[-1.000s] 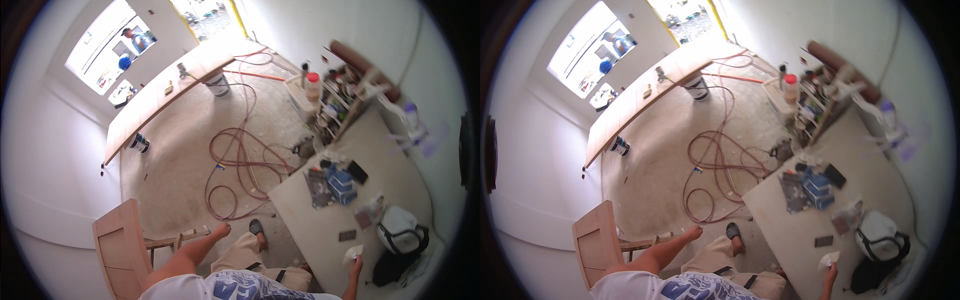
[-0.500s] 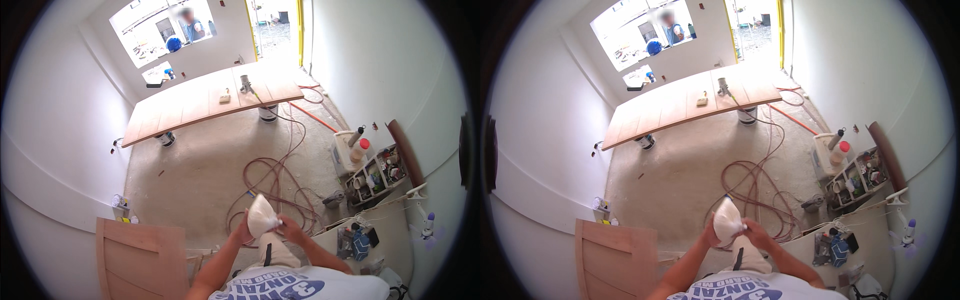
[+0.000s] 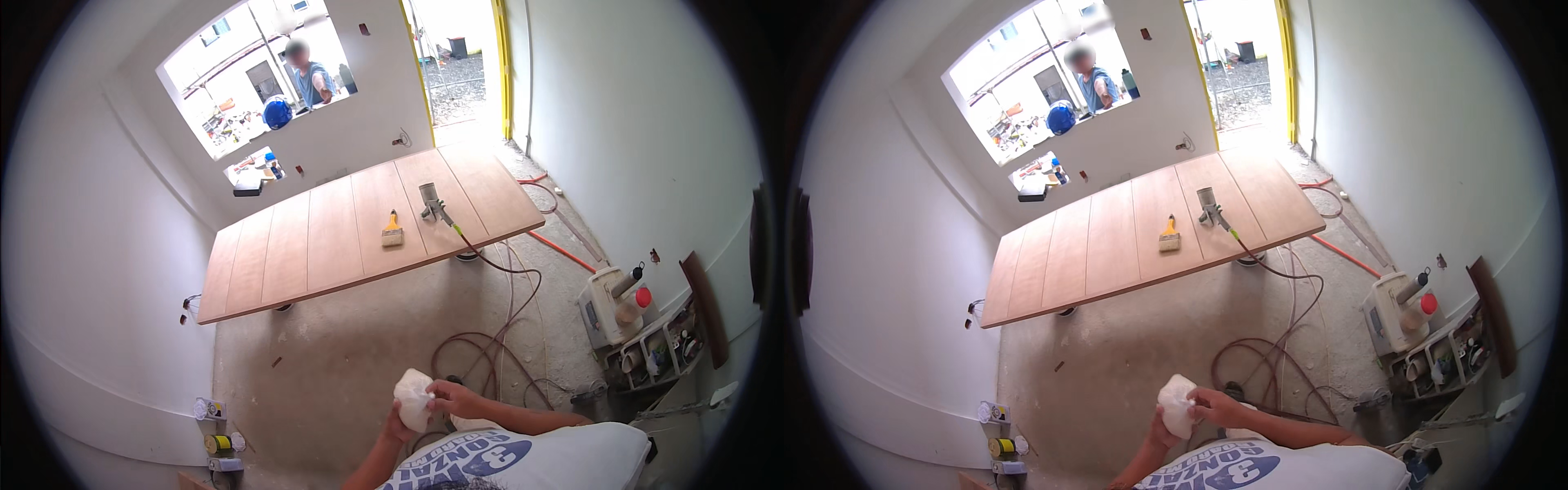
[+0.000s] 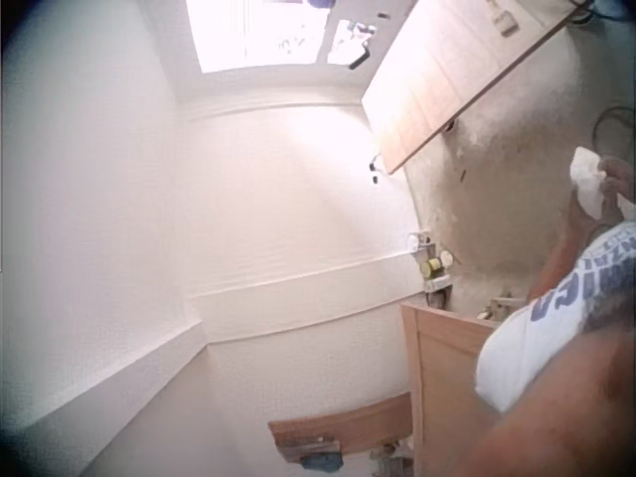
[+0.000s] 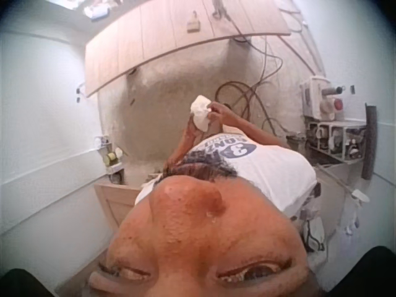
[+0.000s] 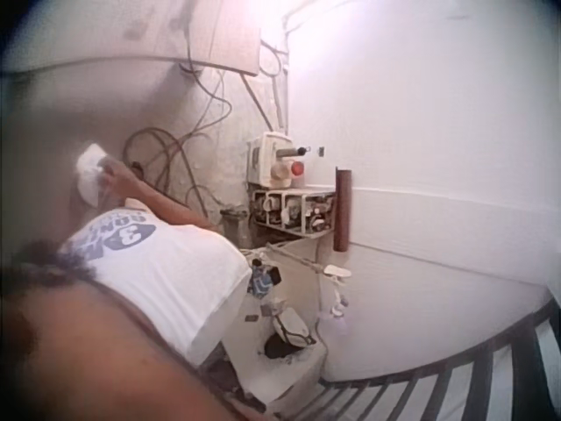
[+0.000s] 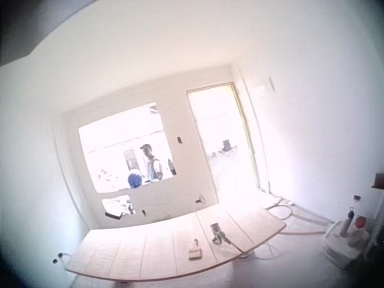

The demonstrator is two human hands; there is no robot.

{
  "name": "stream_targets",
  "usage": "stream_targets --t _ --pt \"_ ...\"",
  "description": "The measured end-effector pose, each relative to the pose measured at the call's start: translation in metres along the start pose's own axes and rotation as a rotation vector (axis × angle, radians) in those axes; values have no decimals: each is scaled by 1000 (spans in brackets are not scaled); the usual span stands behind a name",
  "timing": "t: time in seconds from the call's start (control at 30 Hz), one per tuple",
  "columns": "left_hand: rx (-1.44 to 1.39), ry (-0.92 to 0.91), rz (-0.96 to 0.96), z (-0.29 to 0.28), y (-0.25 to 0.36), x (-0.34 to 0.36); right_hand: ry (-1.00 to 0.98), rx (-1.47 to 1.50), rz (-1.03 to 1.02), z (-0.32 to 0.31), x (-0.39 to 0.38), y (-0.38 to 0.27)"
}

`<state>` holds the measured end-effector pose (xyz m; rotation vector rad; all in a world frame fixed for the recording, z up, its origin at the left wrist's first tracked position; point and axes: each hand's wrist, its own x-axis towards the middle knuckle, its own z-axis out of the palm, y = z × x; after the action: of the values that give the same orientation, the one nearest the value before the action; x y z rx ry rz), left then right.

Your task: The person uses a spray gun to apply a finish to a large wooden board. They also use a brush to wipe the surface of the board, occasionally retrieving a cloth from a bag to assist with the process.

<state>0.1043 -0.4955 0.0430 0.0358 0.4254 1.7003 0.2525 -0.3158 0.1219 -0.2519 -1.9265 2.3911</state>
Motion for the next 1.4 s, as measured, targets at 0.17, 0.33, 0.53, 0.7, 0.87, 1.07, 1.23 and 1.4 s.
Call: stream_targets --t 0.17,0.33,0.53,0.7,0.87,1.07,1.23,1.4 --pt "-43 -104 204 63 182 99 92 -84 -143 -81 134 -122" --pt "-137 -297 448 129 392 261 469 -368 -139 -185 214 -163" --pt "68 -207 681 103 665 490 874 -732 327 -293 217 -29" --pt "123 -126 796 101 855 689 843 -777 1390 -244 107 82" --pt "96 -7 783 101 976 839 1035 -241 1356 -234 256 35" --pt "92 17 749 82 1071 973 1119 -56 1275 -229 359 -1" --pt "325 -159 583 48 1172 1076 984 -155 1205 -205 329 -3" --pt "339 -319 313 22 1259 1108 1018 21 1046 -296 427 -36"
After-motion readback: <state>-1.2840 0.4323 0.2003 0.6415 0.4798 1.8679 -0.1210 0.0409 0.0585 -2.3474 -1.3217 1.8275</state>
